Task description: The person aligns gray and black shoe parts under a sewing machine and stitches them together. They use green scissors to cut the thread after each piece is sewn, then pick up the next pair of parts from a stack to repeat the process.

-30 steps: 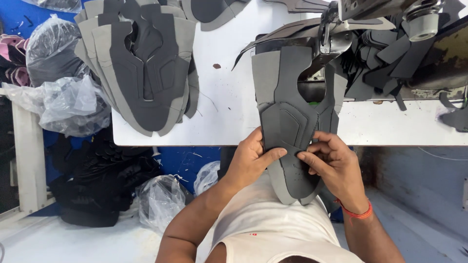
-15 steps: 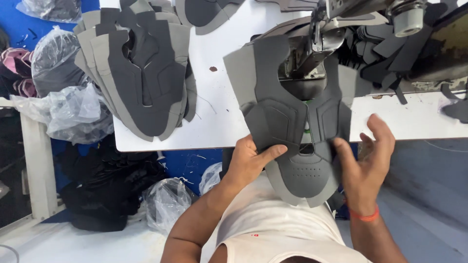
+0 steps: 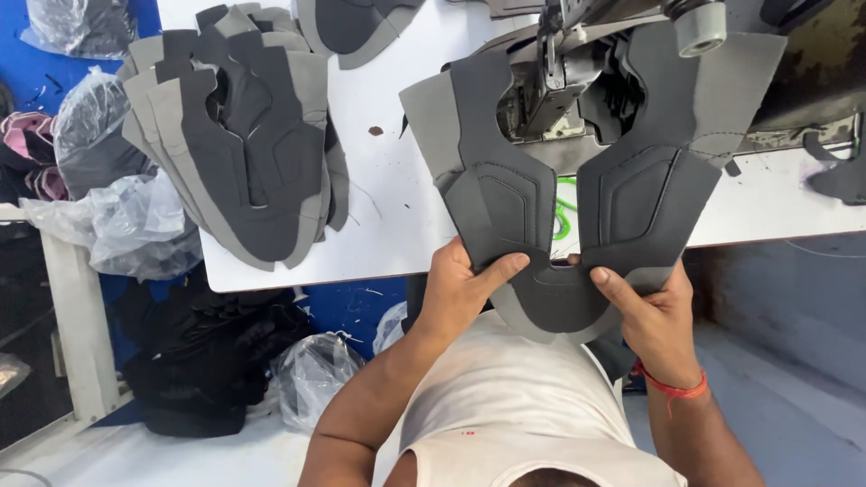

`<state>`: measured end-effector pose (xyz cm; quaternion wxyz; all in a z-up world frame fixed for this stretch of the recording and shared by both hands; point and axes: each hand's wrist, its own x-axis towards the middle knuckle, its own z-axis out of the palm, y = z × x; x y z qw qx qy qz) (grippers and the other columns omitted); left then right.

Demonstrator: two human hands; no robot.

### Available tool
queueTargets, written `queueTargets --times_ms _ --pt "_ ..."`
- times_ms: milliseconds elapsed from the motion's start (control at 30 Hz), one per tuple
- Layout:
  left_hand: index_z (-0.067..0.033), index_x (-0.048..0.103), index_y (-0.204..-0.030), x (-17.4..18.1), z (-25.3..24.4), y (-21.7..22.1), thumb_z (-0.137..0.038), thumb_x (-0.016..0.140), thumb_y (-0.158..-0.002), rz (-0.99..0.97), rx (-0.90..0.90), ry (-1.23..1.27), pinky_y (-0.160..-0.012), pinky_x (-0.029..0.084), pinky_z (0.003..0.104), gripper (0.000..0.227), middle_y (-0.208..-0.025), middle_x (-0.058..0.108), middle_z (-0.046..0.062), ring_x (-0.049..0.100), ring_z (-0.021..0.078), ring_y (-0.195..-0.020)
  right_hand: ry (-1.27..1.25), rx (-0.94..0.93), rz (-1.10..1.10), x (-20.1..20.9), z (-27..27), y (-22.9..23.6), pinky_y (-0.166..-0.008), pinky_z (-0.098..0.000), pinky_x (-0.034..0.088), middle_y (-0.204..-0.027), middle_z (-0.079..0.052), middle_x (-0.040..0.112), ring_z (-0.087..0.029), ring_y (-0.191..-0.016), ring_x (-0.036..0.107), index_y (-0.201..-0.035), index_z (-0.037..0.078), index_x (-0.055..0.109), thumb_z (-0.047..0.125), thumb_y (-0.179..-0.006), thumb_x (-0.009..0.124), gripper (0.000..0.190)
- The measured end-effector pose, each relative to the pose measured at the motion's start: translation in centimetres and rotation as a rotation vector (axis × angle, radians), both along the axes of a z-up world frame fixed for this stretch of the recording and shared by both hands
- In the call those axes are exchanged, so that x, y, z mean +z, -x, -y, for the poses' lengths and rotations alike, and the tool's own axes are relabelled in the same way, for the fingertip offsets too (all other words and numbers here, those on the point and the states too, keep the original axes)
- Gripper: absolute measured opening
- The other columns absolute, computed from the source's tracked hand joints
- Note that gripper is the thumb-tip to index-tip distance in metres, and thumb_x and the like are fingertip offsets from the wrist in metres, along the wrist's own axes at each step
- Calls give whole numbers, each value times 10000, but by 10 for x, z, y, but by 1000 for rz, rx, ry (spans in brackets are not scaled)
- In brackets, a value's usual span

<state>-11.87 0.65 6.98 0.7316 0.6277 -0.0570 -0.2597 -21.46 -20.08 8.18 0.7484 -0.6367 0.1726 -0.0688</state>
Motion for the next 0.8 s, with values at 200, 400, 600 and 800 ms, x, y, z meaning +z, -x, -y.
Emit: queueTargets --times_ms 200,400,600,800 --pt "25 719 -1093 1 1 0 -119 781 -929 9 2 -5 -806 555 230 226 -992 762 28 667 59 -890 107 38 -10 0 2 1 -918 -322 595 -1086 -151 755 -199 -1009 735 -1246 -37 579 -22 -985 661 274" --pt "17 732 -1088 1 0 0 -110 771 -949 43 -39 -11 -797 547 238 192 -962 757 22 664 68 -871 47 23 10 -1 4 2 -935 -329 589 -1100 -156 748 -208 -1027 735 -1253 -40 559 -8 -991 660 283" --pt "9 721 -1101 -2 0 1 -96 768 -938 49 -82 32 -822 553 251 199 -995 741 14 656 70 -899 -138 -42 73 -3 4 3 -952 -354 593 -1125 -164 733 -216 -1032 731 -1307 -22 541 91 -1060 597 277" --pt "8 702 -1125 -2 1 4 -94 765 -951 81 -82 66 -866 552 255 211 -1027 731 16 651 79 -932 -55 -126 42 -9 8 5 -959 -281 544 -1164 -115 706 -168 -1040 682 -1393 -32 524 45 -1050 642 371"
